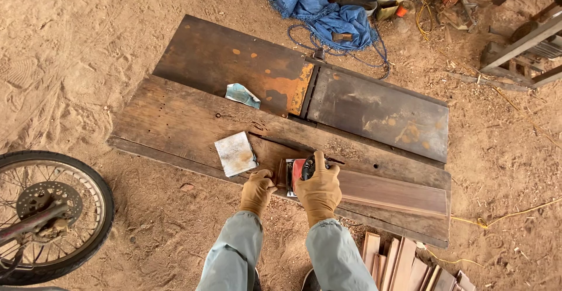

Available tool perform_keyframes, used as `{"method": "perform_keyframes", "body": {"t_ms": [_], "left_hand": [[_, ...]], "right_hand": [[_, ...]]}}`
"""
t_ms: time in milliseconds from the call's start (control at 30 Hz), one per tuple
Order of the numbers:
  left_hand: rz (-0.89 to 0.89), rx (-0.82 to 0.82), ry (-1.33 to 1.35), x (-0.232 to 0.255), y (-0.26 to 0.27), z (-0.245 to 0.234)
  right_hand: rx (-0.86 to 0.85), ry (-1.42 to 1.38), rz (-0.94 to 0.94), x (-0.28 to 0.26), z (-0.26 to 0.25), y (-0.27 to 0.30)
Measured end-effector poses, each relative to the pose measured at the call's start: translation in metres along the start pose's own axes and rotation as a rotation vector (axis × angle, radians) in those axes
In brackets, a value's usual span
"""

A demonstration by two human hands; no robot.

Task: Sanding a piece of wood with an electric hand sander on a workbench.

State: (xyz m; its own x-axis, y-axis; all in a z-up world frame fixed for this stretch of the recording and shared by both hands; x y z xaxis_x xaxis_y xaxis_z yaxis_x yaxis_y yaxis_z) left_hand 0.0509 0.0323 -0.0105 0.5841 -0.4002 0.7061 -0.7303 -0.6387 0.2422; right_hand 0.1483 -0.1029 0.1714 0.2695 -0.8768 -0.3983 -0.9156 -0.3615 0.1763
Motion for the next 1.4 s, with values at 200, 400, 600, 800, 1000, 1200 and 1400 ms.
{"method": "perform_keyframes", "body": {"t_ms": [200, 400, 600, 800, 1000, 1200, 1400], "left_hand": [[-0.021, -0.06, 0.175, -0.011, -0.005, 0.005], [-0.021, -0.091, 0.129, -0.009, -0.003, 0.002], [-0.02, -0.06, 0.302, -0.029, -0.011, 0.018], [0.147, 0.047, 0.048, -0.017, -0.007, 0.009], [0.293, 0.145, -0.001, -0.024, -0.011, 0.01], [0.278, 0.162, -0.025, -0.018, -0.009, 0.007], [-0.163, 0.024, -0.245, -0.033, -0.015, 0.043]], "right_hand": [[-0.015, -0.004, 0.024, -0.008, 0.009, 0.004], [-0.03, -0.012, 0.035, -0.015, 0.006, 0.01], [-0.039, -0.035, 0.038, -0.014, 0.011, 0.009], [0.069, -0.042, 0.026, 0.017, -0.005, 0.001], [0.161, 0.001, 0.135, 0.126, -0.041, -0.02], [0.264, 0.055, 0.201, 0.25, -0.075, -0.041], [0.234, -0.017, 0.298, 0.339, -0.115, -0.049]]}}
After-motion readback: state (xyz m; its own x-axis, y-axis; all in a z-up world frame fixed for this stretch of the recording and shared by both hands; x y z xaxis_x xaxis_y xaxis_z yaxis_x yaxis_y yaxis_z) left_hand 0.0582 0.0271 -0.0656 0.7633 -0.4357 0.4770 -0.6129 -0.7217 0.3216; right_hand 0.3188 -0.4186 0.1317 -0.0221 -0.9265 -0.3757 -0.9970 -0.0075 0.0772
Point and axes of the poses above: each hand's wrist, its own y-axis away from the middle knuckle, its own z-axis out of the palm, x = y × z, the point moved 6 cm from there along -y, towards the middle knuckle, and after that the axes turned 13 degrees about -z, right-handed, at the moved point
